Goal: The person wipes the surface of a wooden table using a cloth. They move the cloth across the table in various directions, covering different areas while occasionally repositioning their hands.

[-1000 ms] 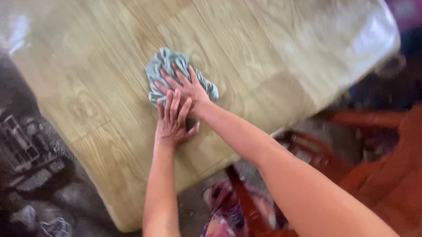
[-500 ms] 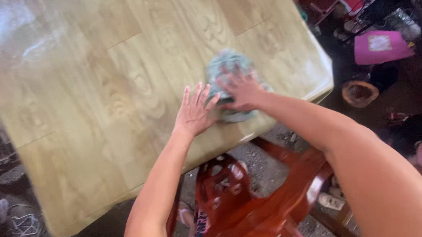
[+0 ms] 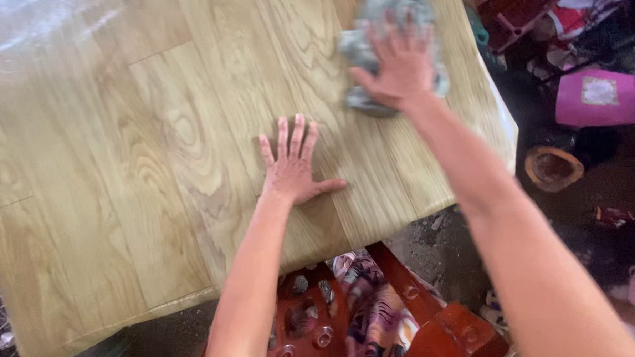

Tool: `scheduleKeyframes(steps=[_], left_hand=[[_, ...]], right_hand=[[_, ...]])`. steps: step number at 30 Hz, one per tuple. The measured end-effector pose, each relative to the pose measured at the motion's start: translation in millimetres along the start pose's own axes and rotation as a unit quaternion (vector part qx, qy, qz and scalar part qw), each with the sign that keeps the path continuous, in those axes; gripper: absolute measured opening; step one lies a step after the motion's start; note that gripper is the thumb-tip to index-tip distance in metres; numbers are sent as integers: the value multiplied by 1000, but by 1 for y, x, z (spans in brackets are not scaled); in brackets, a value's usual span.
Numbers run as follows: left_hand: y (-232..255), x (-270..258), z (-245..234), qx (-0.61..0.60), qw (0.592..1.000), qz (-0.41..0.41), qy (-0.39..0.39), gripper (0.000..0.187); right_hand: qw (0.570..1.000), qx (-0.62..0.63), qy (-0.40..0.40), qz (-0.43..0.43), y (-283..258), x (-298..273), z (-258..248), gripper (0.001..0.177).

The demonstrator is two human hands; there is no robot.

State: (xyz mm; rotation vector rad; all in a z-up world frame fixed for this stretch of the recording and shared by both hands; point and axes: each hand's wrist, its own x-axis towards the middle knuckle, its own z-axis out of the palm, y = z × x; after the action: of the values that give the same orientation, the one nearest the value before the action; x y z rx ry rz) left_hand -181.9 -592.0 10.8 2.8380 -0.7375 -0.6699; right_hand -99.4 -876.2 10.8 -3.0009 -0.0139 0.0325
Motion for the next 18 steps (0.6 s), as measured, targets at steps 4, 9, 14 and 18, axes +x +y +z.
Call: scheduleKeyframes(steps=[4, 9, 14, 18], left_hand=[[4, 1, -6, 14, 999, -11, -31, 145], [12, -2, -20, 74, 994, -24, -76, 118], [19, -7, -34, 39, 993, -34, -110, 125], [26, -5, -49, 53, 987, -53, -145, 125]], right_hand=[[986, -10, 47, -162, -65, -20, 21, 76], [991, 12, -61, -119, -51, -139, 1, 65], [999, -5, 22, 23, 11, -184, -40, 75], [993, -17, 42, 105, 31, -152, -52, 81]])
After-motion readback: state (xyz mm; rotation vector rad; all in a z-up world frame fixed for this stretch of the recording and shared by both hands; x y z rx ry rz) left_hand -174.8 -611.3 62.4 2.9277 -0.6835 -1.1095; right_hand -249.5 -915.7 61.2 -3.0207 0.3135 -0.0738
